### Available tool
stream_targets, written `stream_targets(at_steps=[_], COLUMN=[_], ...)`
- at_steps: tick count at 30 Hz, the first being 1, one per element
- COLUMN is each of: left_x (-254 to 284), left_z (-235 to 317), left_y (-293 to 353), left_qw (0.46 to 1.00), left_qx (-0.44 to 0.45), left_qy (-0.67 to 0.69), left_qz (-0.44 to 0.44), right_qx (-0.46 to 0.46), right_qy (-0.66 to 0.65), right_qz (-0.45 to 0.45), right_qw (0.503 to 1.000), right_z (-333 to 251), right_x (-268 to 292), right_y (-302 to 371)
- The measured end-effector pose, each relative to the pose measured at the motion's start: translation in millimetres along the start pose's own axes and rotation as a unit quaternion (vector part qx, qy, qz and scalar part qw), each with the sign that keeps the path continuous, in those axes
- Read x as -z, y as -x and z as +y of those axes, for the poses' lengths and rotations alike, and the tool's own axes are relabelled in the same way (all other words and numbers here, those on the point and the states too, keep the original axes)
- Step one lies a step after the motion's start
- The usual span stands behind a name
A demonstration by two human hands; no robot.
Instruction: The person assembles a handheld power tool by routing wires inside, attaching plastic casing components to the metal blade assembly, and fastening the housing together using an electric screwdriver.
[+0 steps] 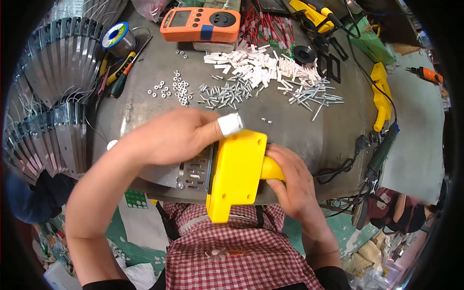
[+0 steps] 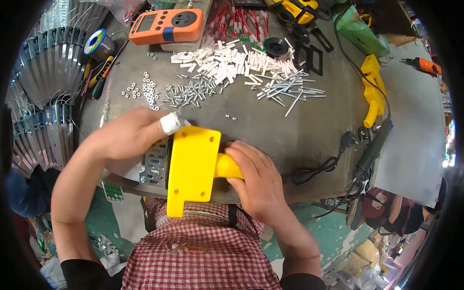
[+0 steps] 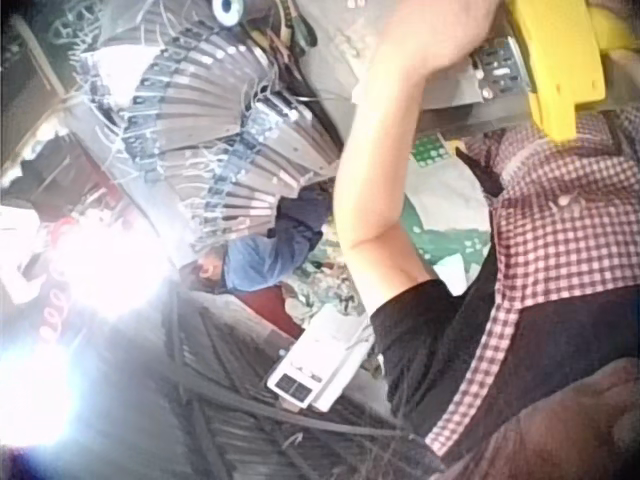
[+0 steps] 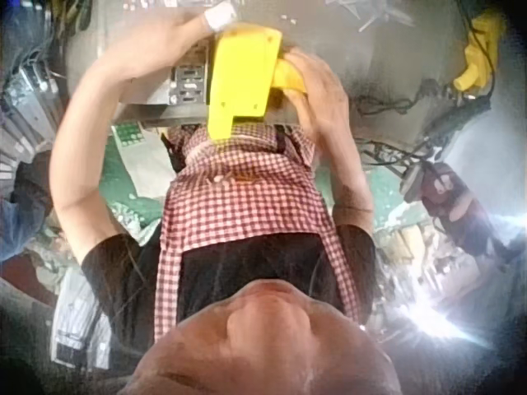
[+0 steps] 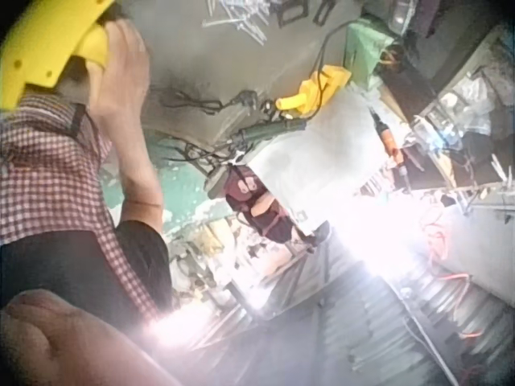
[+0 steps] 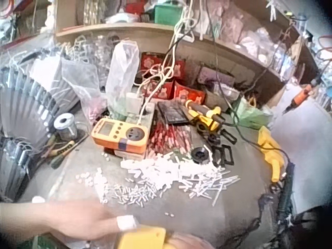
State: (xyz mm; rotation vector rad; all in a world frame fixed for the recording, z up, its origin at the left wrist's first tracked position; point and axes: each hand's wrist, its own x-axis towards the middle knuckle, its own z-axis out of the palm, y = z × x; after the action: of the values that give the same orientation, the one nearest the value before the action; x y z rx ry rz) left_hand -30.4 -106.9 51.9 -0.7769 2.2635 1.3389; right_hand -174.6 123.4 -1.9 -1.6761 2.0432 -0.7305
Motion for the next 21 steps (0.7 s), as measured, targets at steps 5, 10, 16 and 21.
stream_targets(at_steps=[5,10,16,21], left_x=[-19,-28,-32,-23], left_z=[-11,-25,-42,-46], left_y=[11,17,14,-1], left_qw=[0.996,0.990,0.984,0.985], left_qx=[-0.072,-0.137,-0.172,-0.154], left_qy=[-0.049,-0.029,0.012,0.077], left_qz=[-0.016,0.034,0.047,-0.009], right_qx=[0.031,0.038,0.059,0.074], right_qy=[0.039,0.041,0.045,0.063], right_qz=[0.016,0.041,0.019,0.019], right_qw=[0.999,0.998,0.997,0.995], right_z=[-8,-1,-12,2], right_x=[-7,-15,-11,-10], right_y=[6,9,6,-1])
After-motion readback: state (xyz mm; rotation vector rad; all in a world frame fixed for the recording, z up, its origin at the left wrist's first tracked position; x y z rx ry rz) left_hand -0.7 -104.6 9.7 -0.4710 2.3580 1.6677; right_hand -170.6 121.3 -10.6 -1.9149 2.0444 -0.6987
